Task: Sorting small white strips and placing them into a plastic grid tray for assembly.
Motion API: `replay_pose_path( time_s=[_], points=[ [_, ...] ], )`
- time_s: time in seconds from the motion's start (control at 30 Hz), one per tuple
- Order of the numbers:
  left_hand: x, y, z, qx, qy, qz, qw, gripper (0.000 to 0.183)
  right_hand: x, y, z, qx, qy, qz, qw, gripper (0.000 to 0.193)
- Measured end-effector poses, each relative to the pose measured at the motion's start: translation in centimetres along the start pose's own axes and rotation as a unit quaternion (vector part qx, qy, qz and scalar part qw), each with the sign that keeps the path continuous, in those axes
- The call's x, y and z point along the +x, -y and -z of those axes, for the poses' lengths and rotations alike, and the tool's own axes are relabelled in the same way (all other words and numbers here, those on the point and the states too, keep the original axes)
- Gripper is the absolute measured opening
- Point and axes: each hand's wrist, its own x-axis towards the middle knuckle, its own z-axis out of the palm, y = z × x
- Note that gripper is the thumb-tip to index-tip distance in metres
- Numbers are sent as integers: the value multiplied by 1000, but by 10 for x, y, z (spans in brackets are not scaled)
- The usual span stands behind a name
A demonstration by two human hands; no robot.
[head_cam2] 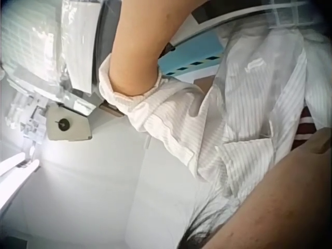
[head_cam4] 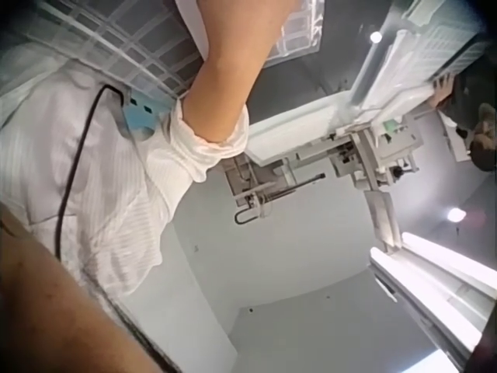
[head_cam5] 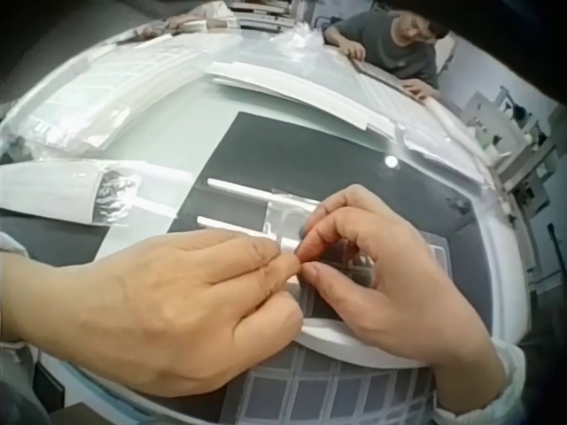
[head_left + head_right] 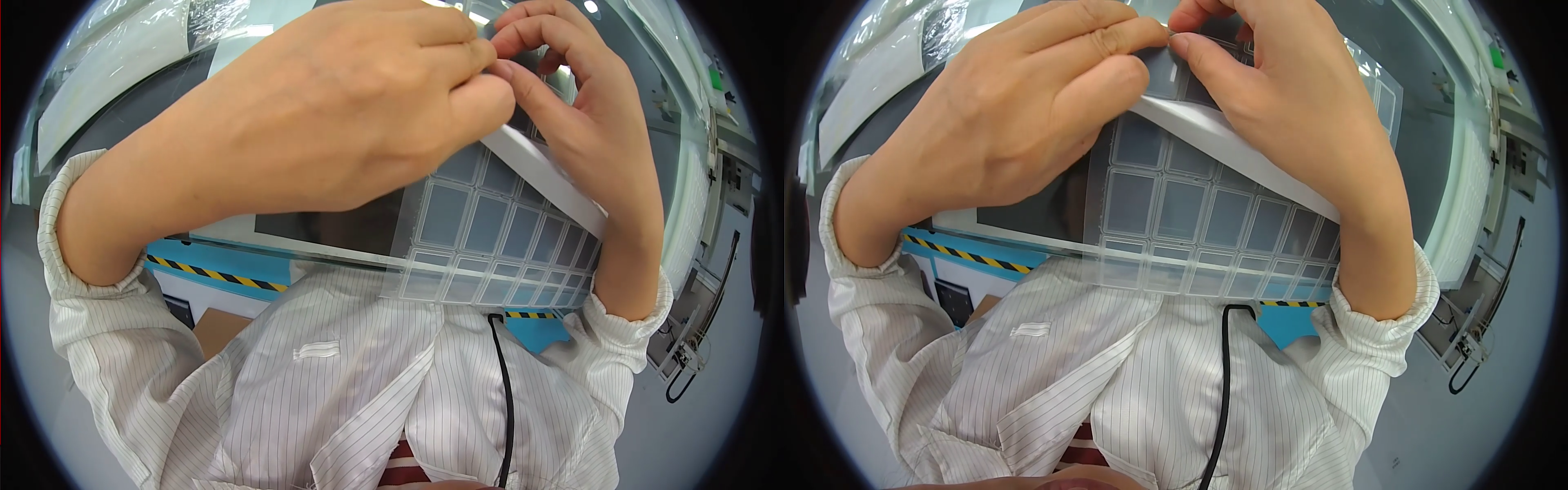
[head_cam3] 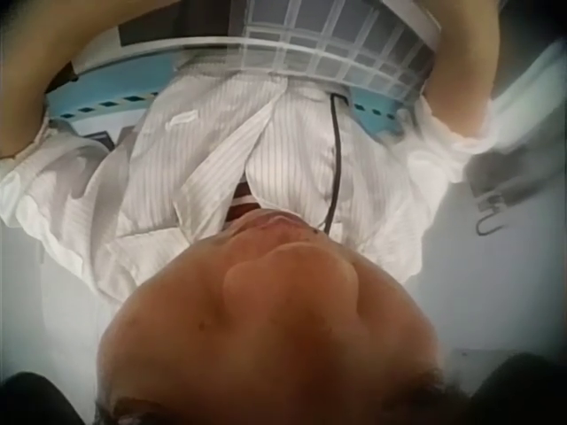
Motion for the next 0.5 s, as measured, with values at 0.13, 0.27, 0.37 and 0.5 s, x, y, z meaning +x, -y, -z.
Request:
replay_pose_path(
  time_s=[0.13,0.27,0.37,0.5],
  points=[
    [4,-11,-24,27,-2,-6,1000,16,2,-34,12,-37,2,58,998,7],
    [-2,-18,-43,33,-15,-31,999,17,7,-62,17,-59,7,151,987,8],
    [-4,-14,-50,17,-37,-37,998,18,9,-64,16,-23,22,129,991,7],
    [-10,-16,-50,24,-49,-34,998,18,11,-61,11,40,21,99,994,8]
  ],
)
